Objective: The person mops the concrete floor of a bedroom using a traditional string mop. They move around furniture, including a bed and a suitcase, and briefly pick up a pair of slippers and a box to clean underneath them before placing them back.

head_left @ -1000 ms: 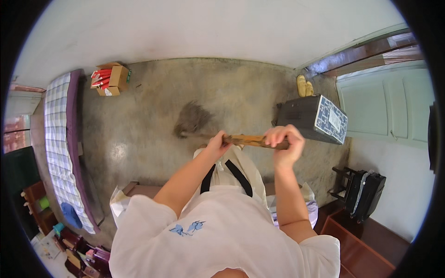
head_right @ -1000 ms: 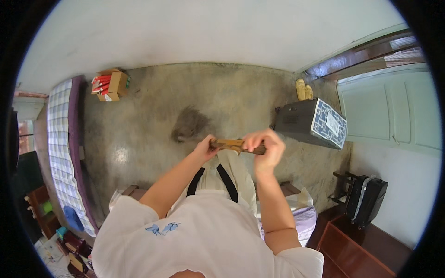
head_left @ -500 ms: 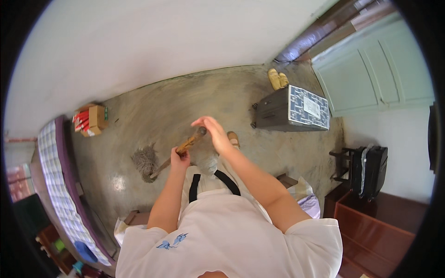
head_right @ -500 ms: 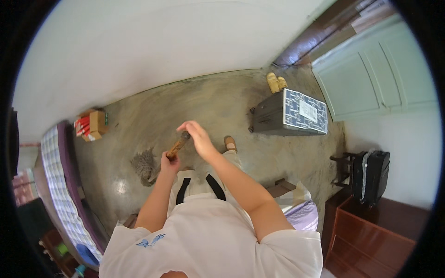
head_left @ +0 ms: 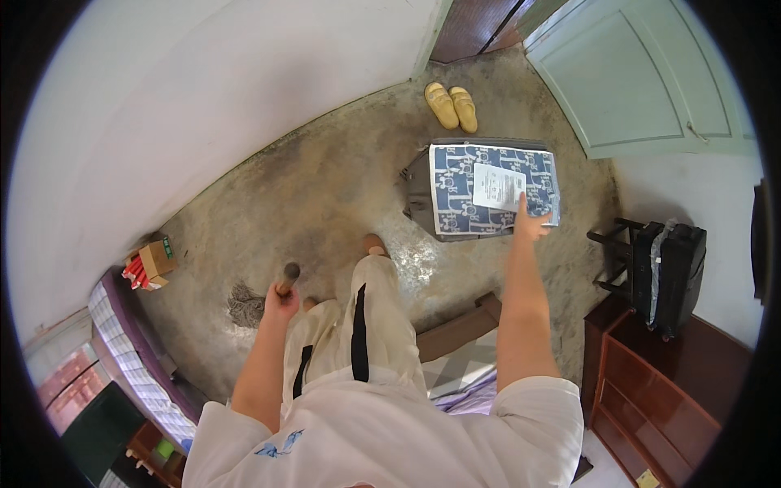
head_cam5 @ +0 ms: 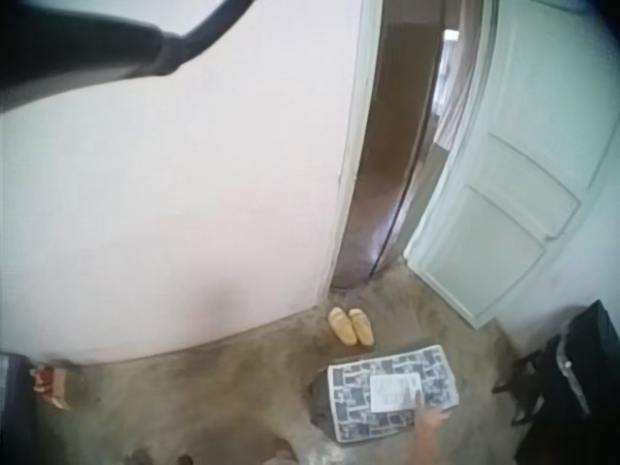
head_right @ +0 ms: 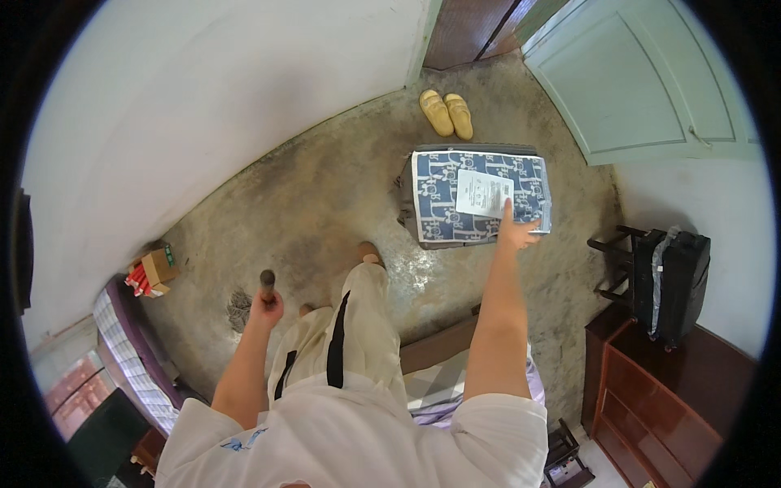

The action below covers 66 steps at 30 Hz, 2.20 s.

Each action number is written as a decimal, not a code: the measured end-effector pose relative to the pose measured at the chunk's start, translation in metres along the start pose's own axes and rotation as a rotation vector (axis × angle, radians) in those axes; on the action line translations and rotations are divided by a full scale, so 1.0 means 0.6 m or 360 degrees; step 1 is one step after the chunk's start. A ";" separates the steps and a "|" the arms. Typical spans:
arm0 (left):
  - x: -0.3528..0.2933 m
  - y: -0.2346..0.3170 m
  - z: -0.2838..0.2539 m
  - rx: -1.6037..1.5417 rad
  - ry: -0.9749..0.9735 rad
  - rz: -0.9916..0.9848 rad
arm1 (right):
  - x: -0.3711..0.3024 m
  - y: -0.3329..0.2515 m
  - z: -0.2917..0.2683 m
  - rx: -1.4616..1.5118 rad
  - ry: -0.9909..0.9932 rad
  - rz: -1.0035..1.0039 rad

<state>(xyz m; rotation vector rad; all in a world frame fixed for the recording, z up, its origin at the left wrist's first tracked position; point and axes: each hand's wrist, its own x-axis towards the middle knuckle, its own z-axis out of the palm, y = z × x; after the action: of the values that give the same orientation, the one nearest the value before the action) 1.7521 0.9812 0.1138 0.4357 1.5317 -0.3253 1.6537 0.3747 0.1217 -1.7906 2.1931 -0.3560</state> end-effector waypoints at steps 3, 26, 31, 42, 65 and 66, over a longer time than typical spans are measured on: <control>0.007 0.015 -0.014 0.0095 0.0009 0.0012 | 0.039 -0.022 0.013 -0.0100 -0.0268 0.0063; -0.095 -0.361 -0.037 -0.0150 -0.0348 0.0171 | 0.026 -0.077 -0.003 -0.0231 -0.0868 -0.0137; -0.149 -0.456 -0.053 -0.0273 -0.0431 0.0223 | 0.038 -0.112 -0.024 -0.0275 -0.1012 -0.0307; -0.270 -0.656 -0.049 -0.0435 -0.0775 0.0307 | 0.058 -0.109 -0.023 -0.0368 -0.1066 -0.0470; -0.249 -0.907 -0.031 -0.0584 -0.0993 0.0368 | 0.101 -0.096 0.022 -0.0177 -0.1257 -0.0578; -0.242 -0.914 -0.009 -0.0608 -0.1002 0.0358 | 0.116 -0.098 0.026 -0.0122 -0.1278 -0.0590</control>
<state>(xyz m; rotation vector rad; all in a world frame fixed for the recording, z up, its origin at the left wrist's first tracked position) 1.4885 0.4904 0.2211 0.1713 0.8874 0.0173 1.6998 0.2949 0.1241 -1.9163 1.3392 0.3373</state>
